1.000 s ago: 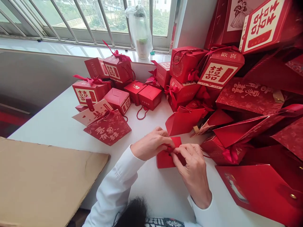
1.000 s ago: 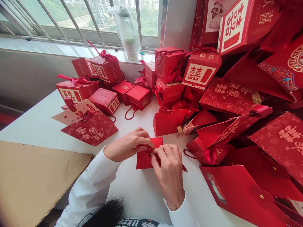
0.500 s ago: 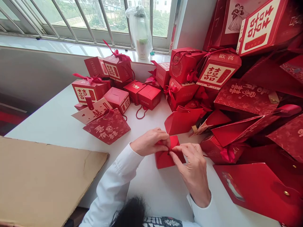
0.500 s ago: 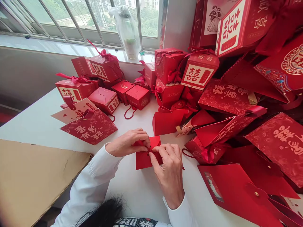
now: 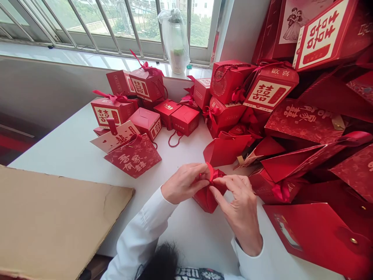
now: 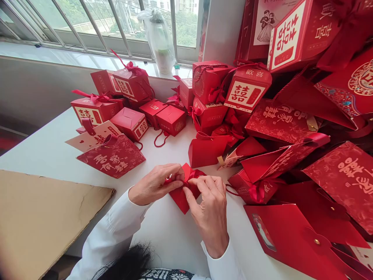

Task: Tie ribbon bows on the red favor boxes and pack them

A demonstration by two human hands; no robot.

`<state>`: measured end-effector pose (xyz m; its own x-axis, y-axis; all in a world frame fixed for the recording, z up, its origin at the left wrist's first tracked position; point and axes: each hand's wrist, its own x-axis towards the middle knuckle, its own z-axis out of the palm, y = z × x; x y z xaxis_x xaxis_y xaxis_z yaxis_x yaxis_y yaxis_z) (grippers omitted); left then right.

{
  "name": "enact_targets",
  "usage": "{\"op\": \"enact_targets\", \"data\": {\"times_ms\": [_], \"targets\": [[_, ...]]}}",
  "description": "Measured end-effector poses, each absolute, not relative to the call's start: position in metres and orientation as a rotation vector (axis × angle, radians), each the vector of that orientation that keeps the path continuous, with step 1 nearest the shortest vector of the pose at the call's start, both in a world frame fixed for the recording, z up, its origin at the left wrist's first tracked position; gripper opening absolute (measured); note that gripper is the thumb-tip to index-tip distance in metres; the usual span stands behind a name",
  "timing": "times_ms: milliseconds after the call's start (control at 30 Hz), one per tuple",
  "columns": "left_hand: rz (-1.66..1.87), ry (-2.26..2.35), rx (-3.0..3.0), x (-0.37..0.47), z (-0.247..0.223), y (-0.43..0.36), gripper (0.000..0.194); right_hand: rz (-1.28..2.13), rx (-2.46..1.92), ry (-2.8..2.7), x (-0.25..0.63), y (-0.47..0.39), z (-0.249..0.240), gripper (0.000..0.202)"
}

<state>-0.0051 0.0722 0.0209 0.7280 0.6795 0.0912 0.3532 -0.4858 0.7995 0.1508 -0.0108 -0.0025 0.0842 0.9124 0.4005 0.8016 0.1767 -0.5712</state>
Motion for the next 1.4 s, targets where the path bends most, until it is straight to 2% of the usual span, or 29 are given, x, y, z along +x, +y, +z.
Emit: {"op": "enact_targets", "data": {"times_ms": [367, 500, 600, 700, 767, 900, 1133, 1400], "targets": [[0.518, 0.811, 2.014, -0.014, 0.025, 0.076, 0.01, 0.241, -1.63, -1.607, 0.154, -0.006, -0.003, 0.01], [0.511, 0.821, 2.01, -0.015, 0.023, 0.075, 0.009, 0.305, -1.625, -1.598, 0.156, -0.005, -0.006, 0.003], [0.486, 0.842, 2.04, -0.012, 0.022, 0.073, 0.006, 0.364, -1.615, -1.658, 0.156, -0.004, -0.005, 0.015], [0.449, 0.871, 2.086, -0.009, 0.023, 0.07, 0.006, 0.368, -1.604, -1.716, 0.154, -0.004, -0.004, 0.006], [0.429, 0.891, 2.114, -0.007, 0.023, 0.068, 0.006, 0.375, -1.607, -1.71, 0.154, -0.004, -0.003, 0.01], [0.541, 0.965, 2.128, -0.003, 0.021, 0.066, 0.009, 0.431, -1.599, -1.584, 0.155, -0.004, -0.005, 0.007], [0.684, 0.968, 2.117, 0.002, 0.016, 0.062, 0.015, 0.755, -1.51, -1.339, 0.158, -0.004, -0.008, 0.01], [0.907, 0.927, 2.17, 0.005, 0.002, 0.057, 0.017, 0.883, -1.364, -1.195, 0.154, 0.001, -0.01, 0.022]]}}
